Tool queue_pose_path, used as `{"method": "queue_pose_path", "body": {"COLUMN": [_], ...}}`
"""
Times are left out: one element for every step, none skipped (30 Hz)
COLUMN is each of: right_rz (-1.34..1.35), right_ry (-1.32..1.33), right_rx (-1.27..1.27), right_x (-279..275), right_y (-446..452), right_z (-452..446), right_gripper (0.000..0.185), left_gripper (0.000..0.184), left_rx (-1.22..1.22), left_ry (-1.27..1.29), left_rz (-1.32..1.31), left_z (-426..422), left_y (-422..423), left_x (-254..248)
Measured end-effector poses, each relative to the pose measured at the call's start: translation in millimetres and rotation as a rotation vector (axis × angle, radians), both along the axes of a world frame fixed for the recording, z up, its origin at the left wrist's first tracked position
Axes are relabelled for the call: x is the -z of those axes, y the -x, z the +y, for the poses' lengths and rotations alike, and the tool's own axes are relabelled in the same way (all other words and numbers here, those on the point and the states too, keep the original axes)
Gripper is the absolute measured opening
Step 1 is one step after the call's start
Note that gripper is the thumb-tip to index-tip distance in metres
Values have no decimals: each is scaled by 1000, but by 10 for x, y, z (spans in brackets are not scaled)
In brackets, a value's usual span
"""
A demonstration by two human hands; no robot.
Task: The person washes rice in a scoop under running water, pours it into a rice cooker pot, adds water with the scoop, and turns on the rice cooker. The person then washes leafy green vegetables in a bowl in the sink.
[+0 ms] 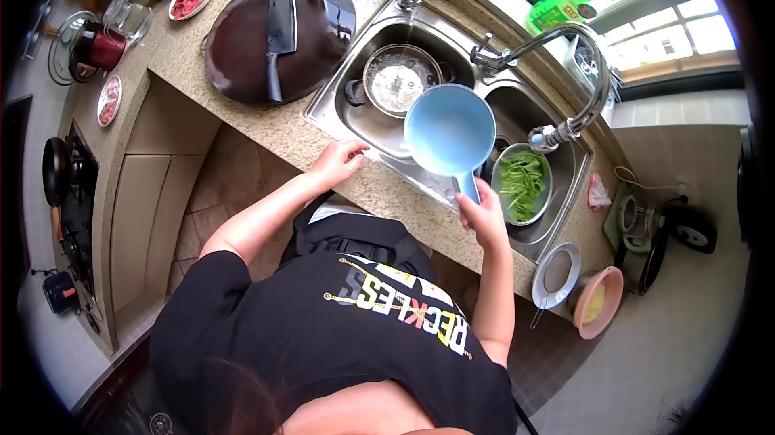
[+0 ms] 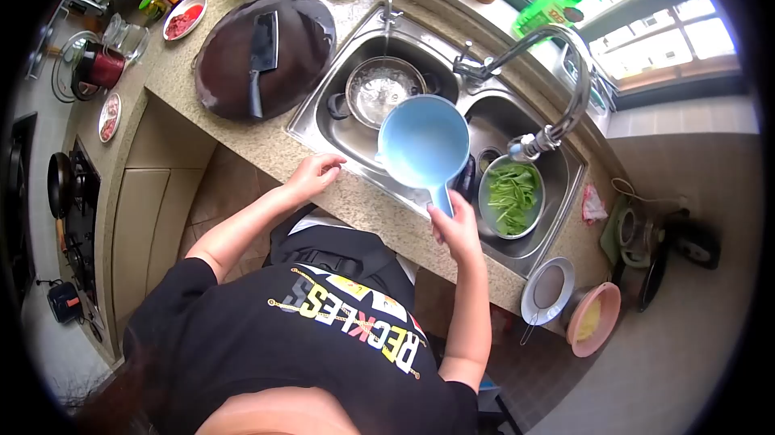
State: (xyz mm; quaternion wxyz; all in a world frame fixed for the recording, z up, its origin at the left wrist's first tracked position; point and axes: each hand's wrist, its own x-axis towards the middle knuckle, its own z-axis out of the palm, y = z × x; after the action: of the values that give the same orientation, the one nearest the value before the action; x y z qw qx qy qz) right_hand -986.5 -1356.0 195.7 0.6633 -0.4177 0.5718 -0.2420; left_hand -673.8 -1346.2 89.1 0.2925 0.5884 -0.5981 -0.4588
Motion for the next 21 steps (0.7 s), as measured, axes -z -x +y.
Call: {"method": "queue_pose_path", "body": {"right_rz": [47, 141, 279, 384, 488, 551, 612, 673, 709, 723, 735, 756, 778, 815, 813, 825, 838, 882, 914, 930, 945], "right_ry": [68, 125, 208, 244, 281, 302, 322, 403, 400, 510, 621, 623, 625, 663, 639, 657, 673, 663, 631, 600, 568], "right_rx": [-4, -36, -83, -113, -143, -143, -143, -154, -145, -168, -191, -203, -212, -224, -237, -251, -264, -280, -292, -292, -292], "right_x": [85, 178, 296, 406, 511, 611, 726, 824, 918, 1006, 1086, 1158, 1117, 1159, 1192, 1257, 1321, 1388, 1380, 1377, 1377], "right_y": [-132, -241, -321, -399, -471, -535, -588, -643, -679, -718, -734, -731, -801, -824, -842, -860, -871, -886, -946, -1006, -1061], "right_z": [-178, -358, -528, -676, -807, -922, -1027, -1122, -1201, -1258, -1301, -1325, -1319, -1319, -1316, -1318, -1316, -1314, -1308, -1300, -1290], "right_gripper": [33, 32, 32, 31, 31, 31, 31, 32, 31, 31, 30, 29, 29, 27, 28, 28, 29, 29, 28, 28, 29], "left_gripper": [27, 26, 26, 25, 24, 24, 24, 24, 24, 24, 24, 24, 23, 23, 23, 22, 22, 22, 22, 22, 22], "left_rx": [-12, -57, -103, -108, -136, -145, -153, -163, -213, -262, -269, -289, -308, -332, -334, -349, -361, -360, -326, -291, -288], "left_ry": [-8, 3, 16, 16, 78, 72, 65, 61, 15, -30, -34, -81, -128, -121, -123, -47, 27, 26, -11, -49, -49], "left_rz": [6, 39, 71, 83, 114, 108, 101, 103, 142, 182, 185, 187, 189, 184, 184, 161, 138, 136, 90, 44, 40], "left_z": [34, 73, 108, 154, 198, 251, 290, 331, 371, 391, 403, 410, 407, 401, 393, 382, 376, 375, 356, 343, 336], "left_y": [-69, -127, -178, -233, -259, -313, -371, -428, -485, -539, -600, -661, -700, -716, -718, -707, -697, -696, -698, -692, -682], "left_x": [-1, 4, 12, 38, 52, 61, 24, 45, 75, 82, 88, 90, 85, 98, 116, 124, 125, 120, 81, 59, 56]}}
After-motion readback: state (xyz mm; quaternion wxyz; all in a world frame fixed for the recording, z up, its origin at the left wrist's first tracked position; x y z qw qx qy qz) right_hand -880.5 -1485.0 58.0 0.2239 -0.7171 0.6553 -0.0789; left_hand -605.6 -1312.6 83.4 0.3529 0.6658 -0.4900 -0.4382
